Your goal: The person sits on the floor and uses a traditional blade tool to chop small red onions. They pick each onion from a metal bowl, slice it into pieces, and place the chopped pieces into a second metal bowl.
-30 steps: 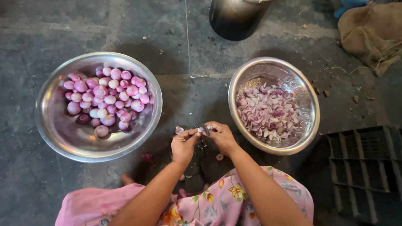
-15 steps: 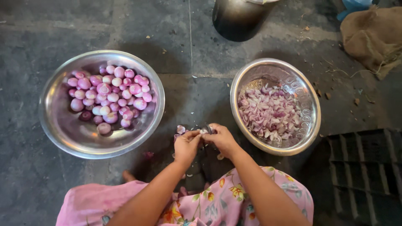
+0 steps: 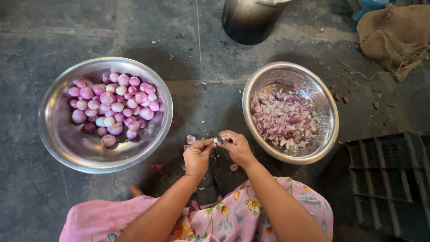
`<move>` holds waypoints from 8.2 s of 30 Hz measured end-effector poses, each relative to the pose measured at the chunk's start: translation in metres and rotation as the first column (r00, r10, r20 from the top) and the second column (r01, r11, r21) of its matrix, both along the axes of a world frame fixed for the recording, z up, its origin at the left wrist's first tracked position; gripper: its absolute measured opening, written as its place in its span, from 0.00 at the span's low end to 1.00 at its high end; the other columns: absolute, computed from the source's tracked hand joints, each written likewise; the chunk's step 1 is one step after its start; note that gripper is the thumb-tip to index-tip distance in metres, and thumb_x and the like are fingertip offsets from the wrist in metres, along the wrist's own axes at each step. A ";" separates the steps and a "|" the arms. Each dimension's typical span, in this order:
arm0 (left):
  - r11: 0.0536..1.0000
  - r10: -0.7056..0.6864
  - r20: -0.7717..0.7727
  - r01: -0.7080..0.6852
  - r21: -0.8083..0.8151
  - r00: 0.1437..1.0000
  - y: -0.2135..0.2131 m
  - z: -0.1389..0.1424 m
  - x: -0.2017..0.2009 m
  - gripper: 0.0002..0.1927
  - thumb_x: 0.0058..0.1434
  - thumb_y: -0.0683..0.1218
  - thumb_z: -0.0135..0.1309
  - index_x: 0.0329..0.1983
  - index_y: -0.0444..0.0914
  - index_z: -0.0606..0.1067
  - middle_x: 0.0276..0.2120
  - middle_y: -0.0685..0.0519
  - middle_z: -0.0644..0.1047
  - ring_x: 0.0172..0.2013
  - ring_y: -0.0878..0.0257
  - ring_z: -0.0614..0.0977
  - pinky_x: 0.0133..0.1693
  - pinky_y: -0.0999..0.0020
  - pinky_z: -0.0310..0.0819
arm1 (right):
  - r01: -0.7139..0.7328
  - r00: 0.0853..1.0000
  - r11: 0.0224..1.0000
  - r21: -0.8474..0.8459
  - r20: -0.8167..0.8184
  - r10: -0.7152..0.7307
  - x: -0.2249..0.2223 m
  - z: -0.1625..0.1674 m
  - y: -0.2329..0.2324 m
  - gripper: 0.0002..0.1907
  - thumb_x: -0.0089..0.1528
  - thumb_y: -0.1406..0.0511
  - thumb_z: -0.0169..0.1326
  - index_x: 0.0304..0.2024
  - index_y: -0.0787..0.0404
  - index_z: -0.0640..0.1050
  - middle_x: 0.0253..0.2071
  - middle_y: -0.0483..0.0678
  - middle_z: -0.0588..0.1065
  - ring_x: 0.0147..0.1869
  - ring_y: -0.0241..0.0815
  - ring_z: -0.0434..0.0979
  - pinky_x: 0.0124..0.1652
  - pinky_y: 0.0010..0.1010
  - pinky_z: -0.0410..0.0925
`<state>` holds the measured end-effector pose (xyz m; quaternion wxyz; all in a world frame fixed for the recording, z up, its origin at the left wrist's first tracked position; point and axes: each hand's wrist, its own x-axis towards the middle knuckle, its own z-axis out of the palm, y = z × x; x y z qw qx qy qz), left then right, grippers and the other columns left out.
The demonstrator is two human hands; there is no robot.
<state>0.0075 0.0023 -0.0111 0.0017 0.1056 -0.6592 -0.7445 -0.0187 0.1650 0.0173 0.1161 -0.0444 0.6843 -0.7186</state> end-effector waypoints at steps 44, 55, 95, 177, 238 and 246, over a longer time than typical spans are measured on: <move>0.882 -0.131 0.026 0.129 -0.453 0.991 -0.001 -0.001 0.012 0.08 0.57 0.42 0.63 0.38 0.33 0.84 0.30 0.49 0.84 0.30 0.62 0.84 0.36 0.67 0.77 | 0.183 0.729 0.982 -0.041 0.676 -0.108 0.004 -0.031 -0.003 0.08 0.58 0.66 0.56 0.40 0.62 0.77 0.34 0.49 0.77 0.38 0.43 0.80 0.37 0.34 0.76; 0.741 -0.447 0.203 0.233 0.630 0.871 -0.013 -0.004 0.013 0.25 0.56 0.35 0.49 0.60 0.32 0.67 0.50 0.49 0.75 0.53 0.56 0.79 0.53 0.61 0.78 | 0.388 0.916 0.655 0.648 -0.196 -0.349 -0.001 0.083 0.076 0.19 0.50 0.69 0.67 0.43 0.68 0.79 0.43 0.61 0.77 0.46 0.58 0.79 0.45 0.44 0.74; 0.868 -0.208 0.092 0.227 -0.441 0.974 -0.027 -0.005 -0.027 0.18 0.57 0.43 0.63 0.51 0.38 0.79 0.37 0.46 0.83 0.38 0.56 0.86 0.43 0.64 0.78 | 0.207 0.970 0.826 0.524 -0.218 -0.105 0.009 0.007 -0.021 0.07 0.57 0.68 0.63 0.37 0.62 0.84 0.33 0.52 0.82 0.35 0.42 0.84 0.37 0.31 0.73; 0.980 -0.179 0.169 0.161 0.115 0.969 -0.020 0.014 -0.006 0.12 0.61 0.38 0.60 0.49 0.35 0.83 0.36 0.54 0.85 0.32 0.71 0.82 0.38 0.76 0.78 | 0.048 0.997 0.884 0.464 -0.076 -0.014 0.007 0.046 -0.013 0.12 0.54 0.72 0.64 0.41 0.65 0.82 0.35 0.46 0.82 0.39 0.32 0.80 0.43 0.25 0.72; 0.990 -0.082 0.038 0.086 -0.113 0.996 -0.024 0.019 -0.001 0.08 0.59 0.36 0.62 0.42 0.34 0.84 0.34 0.52 0.86 0.34 0.71 0.84 0.41 0.75 0.78 | 0.081 0.996 0.878 0.471 -0.077 -0.051 0.005 0.028 -0.017 0.13 0.53 0.69 0.67 0.40 0.64 0.83 0.36 0.48 0.82 0.38 0.36 0.81 0.40 0.26 0.73; 0.982 -0.116 0.317 0.062 0.177 0.941 -0.017 -0.021 -0.018 0.09 0.64 0.40 0.61 0.45 0.33 0.84 0.33 0.52 0.82 0.31 0.68 0.80 0.36 0.75 0.75 | 0.171 0.946 0.839 0.516 -0.325 0.008 0.005 0.014 -0.024 0.12 0.54 0.69 0.66 0.40 0.64 0.83 0.42 0.52 0.81 0.43 0.45 0.82 0.44 0.31 0.73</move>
